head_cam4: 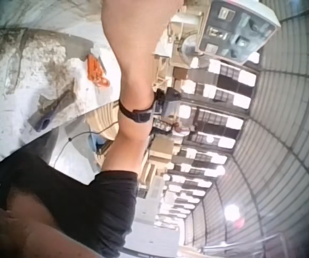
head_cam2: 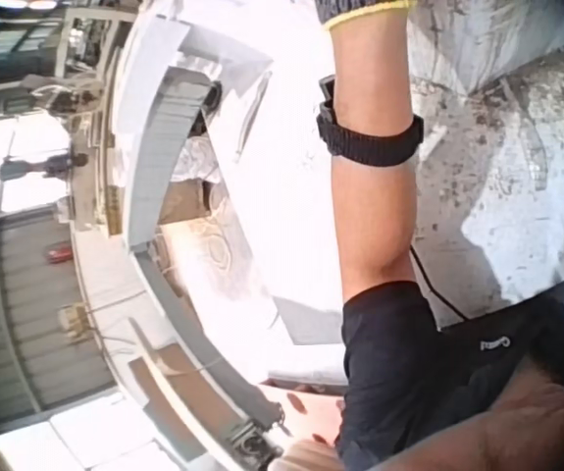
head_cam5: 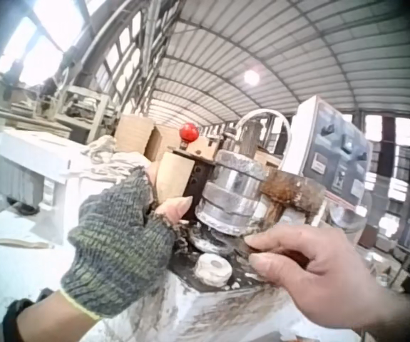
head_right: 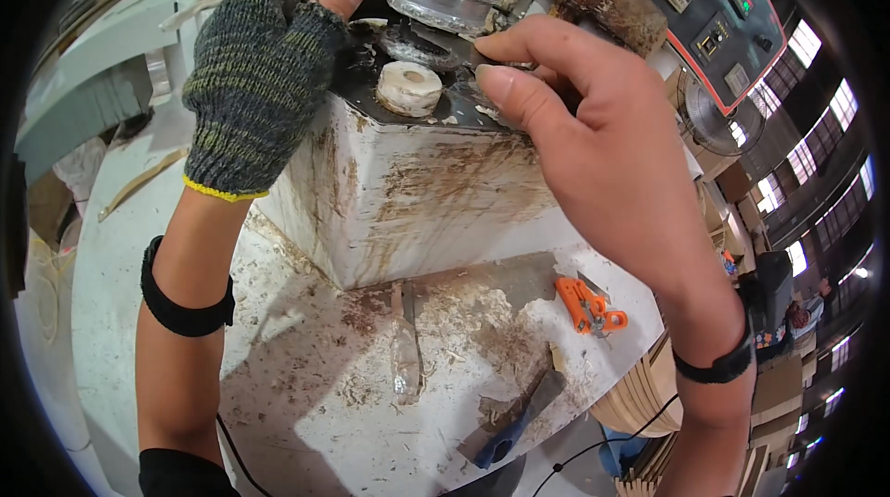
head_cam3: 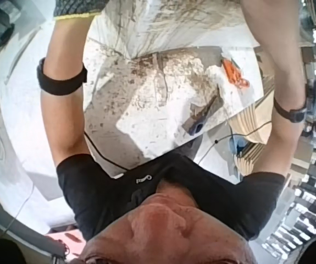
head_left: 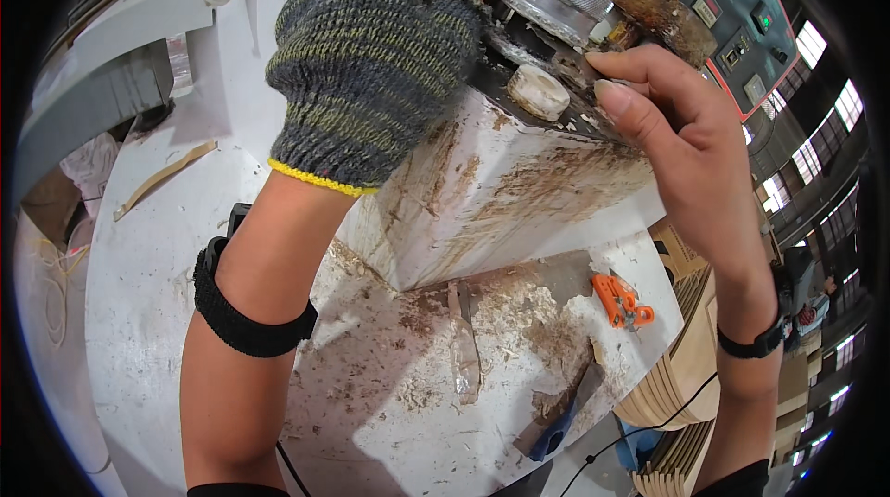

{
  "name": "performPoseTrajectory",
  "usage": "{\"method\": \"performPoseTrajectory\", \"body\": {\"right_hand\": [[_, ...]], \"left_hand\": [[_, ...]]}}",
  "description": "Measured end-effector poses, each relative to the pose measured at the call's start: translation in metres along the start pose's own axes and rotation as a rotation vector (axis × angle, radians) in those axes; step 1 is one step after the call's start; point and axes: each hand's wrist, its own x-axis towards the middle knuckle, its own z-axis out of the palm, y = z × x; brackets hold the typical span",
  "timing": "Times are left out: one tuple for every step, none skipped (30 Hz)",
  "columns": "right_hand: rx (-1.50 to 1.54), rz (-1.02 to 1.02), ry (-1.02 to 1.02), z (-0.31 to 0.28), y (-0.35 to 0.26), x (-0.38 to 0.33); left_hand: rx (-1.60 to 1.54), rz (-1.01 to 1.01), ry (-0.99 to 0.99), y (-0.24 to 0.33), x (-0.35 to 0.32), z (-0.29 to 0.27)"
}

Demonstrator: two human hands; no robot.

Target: Scraping and cleaning glue or residue from a woodworking machine using a scraper and cleaning solvent.

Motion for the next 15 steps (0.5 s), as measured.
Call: {"method": "performPoseTrajectory", "body": {"right_hand": [[0.004, 0.000, 0.000, -0.006, -0.004, 0.004], [0.038, 0.095, -0.105, -0.015, -0.012, 0.009], [0.075, 0.189, -0.208, -0.022, -0.016, 0.015], [0.081, 0.217, -0.269, -0.027, -0.015, 0.021], [0.083, 0.225, -0.263, -0.032, -0.017, 0.025], [0.111, 0.306, -0.321, -0.035, -0.020, 0.028], [0.139, 0.382, -0.378, -0.037, -0.024, 0.031], [0.144, 0.395, -0.383, -0.037, -0.028, 0.034], [0.146, 0.396, -0.377, -0.040, -0.024, 0.034], [0.177, 0.378, -0.405, -0.041, -0.014, 0.035], [0.205, 0.359, -0.434, -0.043, -0.009, 0.036], [0.209, 0.355, -0.433, -0.044, -0.009, 0.035], [0.188, 0.345, -0.448, -0.044, -0.008, 0.035], [0.165, 0.336, -0.463, -0.044, -0.008, 0.035], [0.166, 0.334, -0.464, -0.046, -0.008, 0.035]], "left_hand": [[0.048, -0.032, -0.005, 0.002, 0.000, 0.000], [0.048, -0.030, -0.010, 0.004, 0.001, -0.002], [0.058, -0.023, -0.047, 0.004, 0.002, -0.004], [0.061, -0.014, -0.085, 0.004, 0.002, -0.005], [0.057, -0.009, -0.093, 0.002, 0.002, -0.004], [0.019, -0.033, -0.091, -0.001, 0.001, -0.002], [-0.016, -0.055, -0.086, -0.001, 0.001, -0.003], [-0.047, -0.086, -0.096, 0.001, 0.002, -0.004], [-0.048, -0.081, -0.100, 0.003, 0.002, -0.003], [-0.008, -0.058, -0.055, 0.002, 0.002, -0.001], [0.030, -0.035, -0.010, 0.003, 0.002, 0.000], [0.034, -0.033, -0.010, 0.004, 0.001, -0.001], [0.065, -0.008, 0.003, 0.007, -0.001, -0.002], [0.095, 0.015, 0.016, 0.009, -0.002, -0.003], [0.097, 0.015, 0.017, 0.009, -0.001, -0.003]]}}
